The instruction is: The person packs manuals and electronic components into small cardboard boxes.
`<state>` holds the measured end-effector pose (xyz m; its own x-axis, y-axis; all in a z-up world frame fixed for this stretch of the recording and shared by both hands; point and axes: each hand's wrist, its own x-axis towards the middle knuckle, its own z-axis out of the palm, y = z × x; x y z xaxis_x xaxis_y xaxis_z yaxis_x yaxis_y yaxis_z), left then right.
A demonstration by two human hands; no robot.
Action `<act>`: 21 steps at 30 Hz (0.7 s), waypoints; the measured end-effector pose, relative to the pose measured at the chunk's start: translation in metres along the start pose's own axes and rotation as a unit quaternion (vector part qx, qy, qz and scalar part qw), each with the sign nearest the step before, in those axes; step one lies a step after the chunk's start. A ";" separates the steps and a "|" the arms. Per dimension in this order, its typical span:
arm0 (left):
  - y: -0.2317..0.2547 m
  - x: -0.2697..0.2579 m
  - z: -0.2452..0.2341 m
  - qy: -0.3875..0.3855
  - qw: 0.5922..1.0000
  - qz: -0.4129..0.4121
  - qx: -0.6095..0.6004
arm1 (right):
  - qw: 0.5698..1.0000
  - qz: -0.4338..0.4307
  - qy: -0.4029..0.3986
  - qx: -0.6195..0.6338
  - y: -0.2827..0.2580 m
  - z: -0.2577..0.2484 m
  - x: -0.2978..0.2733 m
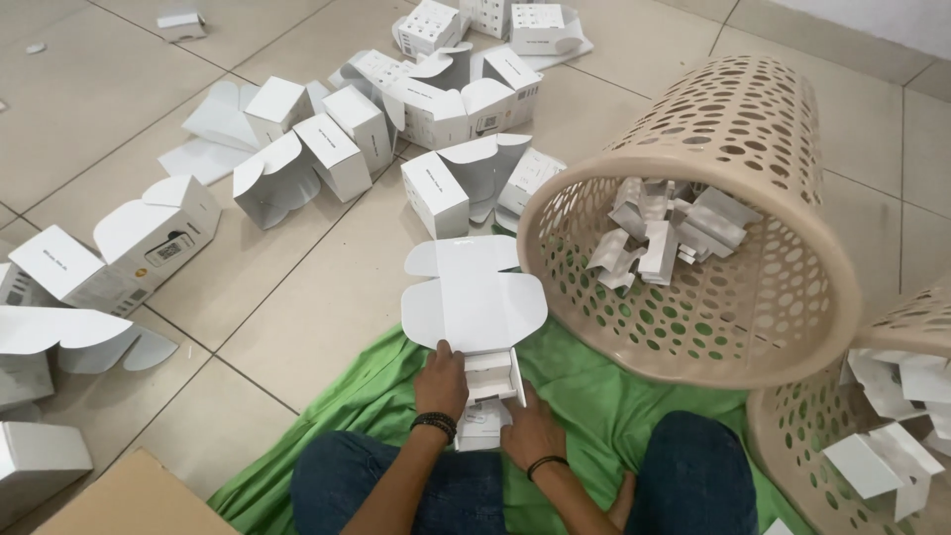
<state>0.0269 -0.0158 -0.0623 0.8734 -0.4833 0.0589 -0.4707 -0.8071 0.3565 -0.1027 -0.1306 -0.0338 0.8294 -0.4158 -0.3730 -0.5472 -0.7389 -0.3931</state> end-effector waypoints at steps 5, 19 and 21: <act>0.022 -0.004 -0.014 0.014 0.998 0.030 0.047 | 0.999 0.026 -0.040 0.012 0.015 -0.006 0.001; 0.363 -0.024 -0.002 -0.124 0.921 0.290 -0.230 | 0.891 0.002 0.328 0.315 0.278 -0.153 -0.103; 0.404 -0.028 0.021 -0.153 0.894 0.339 -0.249 | 0.877 0.077 0.387 0.274 0.335 -0.158 -0.113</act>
<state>-0.1904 -0.3358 0.0606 0.2977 -0.9358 0.1887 -0.6984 -0.0787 0.7114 -0.3622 -0.4154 0.0096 0.4519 -0.8807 0.1417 -0.4556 -0.3645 -0.8121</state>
